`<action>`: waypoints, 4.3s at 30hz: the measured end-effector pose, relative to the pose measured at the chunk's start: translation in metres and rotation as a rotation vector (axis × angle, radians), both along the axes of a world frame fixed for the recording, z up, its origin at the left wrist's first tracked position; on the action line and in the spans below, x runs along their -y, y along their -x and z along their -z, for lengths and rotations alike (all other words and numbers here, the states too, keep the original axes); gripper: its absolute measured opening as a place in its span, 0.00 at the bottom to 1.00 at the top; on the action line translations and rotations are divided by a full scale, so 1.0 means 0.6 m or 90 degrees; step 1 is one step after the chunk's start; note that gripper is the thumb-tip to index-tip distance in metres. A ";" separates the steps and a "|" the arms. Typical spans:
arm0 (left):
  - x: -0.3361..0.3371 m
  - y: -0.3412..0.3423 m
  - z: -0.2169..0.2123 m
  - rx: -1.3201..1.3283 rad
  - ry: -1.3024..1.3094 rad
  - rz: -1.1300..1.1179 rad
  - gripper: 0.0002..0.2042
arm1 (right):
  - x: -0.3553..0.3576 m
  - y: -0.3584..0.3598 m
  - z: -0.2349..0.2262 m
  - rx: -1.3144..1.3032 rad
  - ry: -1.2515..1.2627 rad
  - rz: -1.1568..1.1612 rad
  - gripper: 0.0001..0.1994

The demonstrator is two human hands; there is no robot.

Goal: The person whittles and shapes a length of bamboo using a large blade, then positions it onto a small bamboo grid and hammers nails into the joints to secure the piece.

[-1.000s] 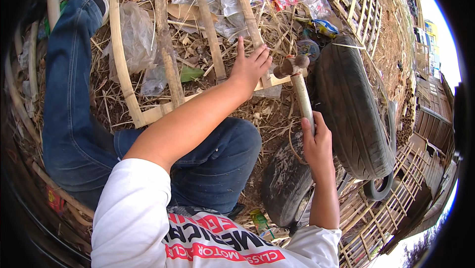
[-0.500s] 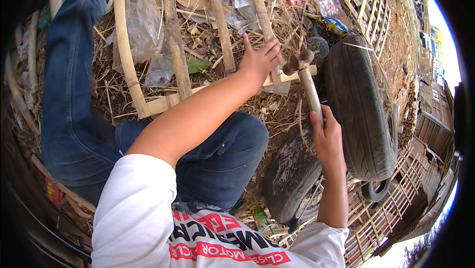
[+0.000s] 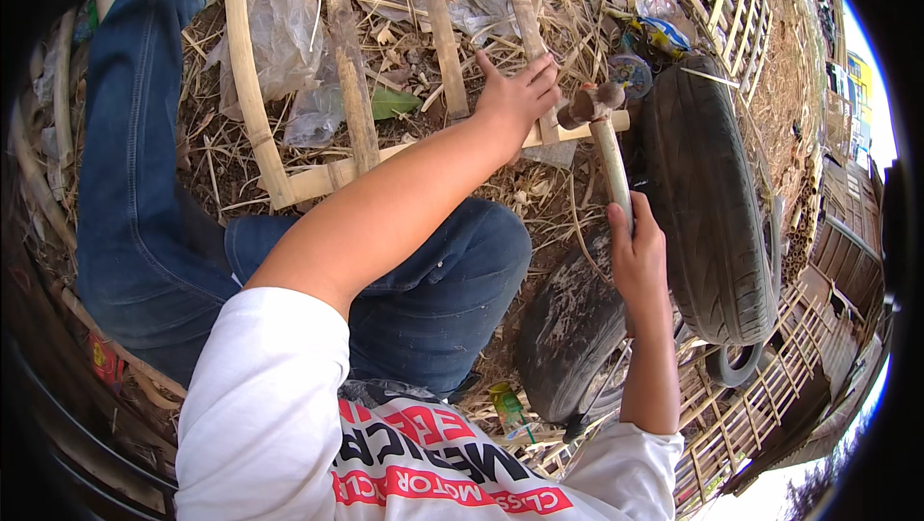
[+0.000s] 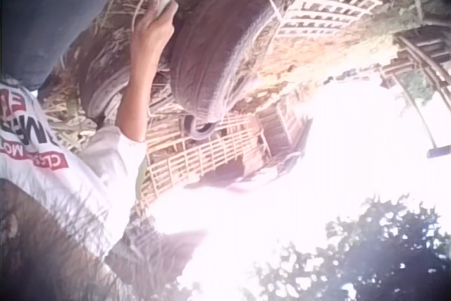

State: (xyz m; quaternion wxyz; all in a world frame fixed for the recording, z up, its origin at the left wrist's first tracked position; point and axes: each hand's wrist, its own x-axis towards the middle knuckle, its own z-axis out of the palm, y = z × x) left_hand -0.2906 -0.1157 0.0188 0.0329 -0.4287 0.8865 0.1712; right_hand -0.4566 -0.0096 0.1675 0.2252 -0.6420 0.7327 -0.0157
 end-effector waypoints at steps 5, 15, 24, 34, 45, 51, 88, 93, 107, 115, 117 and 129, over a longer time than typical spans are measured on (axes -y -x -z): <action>-0.012 0.006 0.013 0.007 0.011 0.010 0.54 | -0.003 -0.005 -0.015 0.069 -0.012 0.115 0.14; 0.001 0.005 0.009 0.008 0.000 0.018 0.54 | 0.003 -0.005 -0.005 -0.042 -0.051 0.000 0.13; 0.004 0.007 0.008 0.002 -0.005 0.031 0.53 | 0.002 0.019 -0.005 0.025 -0.065 0.070 0.14; 0.001 0.007 0.026 -0.001 0.044 0.014 0.53 | -0.004 -0.003 -0.025 0.103 0.004 0.159 0.13; -0.016 0.009 0.014 -0.008 0.042 0.023 0.53 | -0.027 -0.016 0.003 -0.037 -0.058 0.082 0.14; -0.012 0.011 0.028 -0.004 0.073 0.011 0.54 | -0.014 -0.024 -0.031 0.072 0.004 0.168 0.14; -0.003 0.006 0.031 -0.065 0.059 0.072 0.61 | -0.054 -0.034 -0.036 -0.048 -0.031 0.088 0.13; -0.003 0.003 0.036 -0.073 0.058 0.073 0.60 | -0.061 -0.039 -0.039 -0.038 -0.010 0.098 0.13; 0.010 0.008 0.011 0.012 0.018 0.114 0.63 | -0.107 -0.032 0.005 0.101 0.017 0.219 0.15; 0.013 0.005 0.017 -0.023 0.025 0.117 0.63 | -0.085 -0.021 0.043 -0.029 0.000 0.105 0.15; 0.004 0.009 0.026 -0.035 0.022 0.121 0.63 | -0.091 -0.024 0.010 0.001 0.027 0.141 0.14; -0.060 0.012 -0.001 -0.008 0.130 -0.052 0.44 | -0.236 0.017 0.126 0.168 -0.028 0.446 0.20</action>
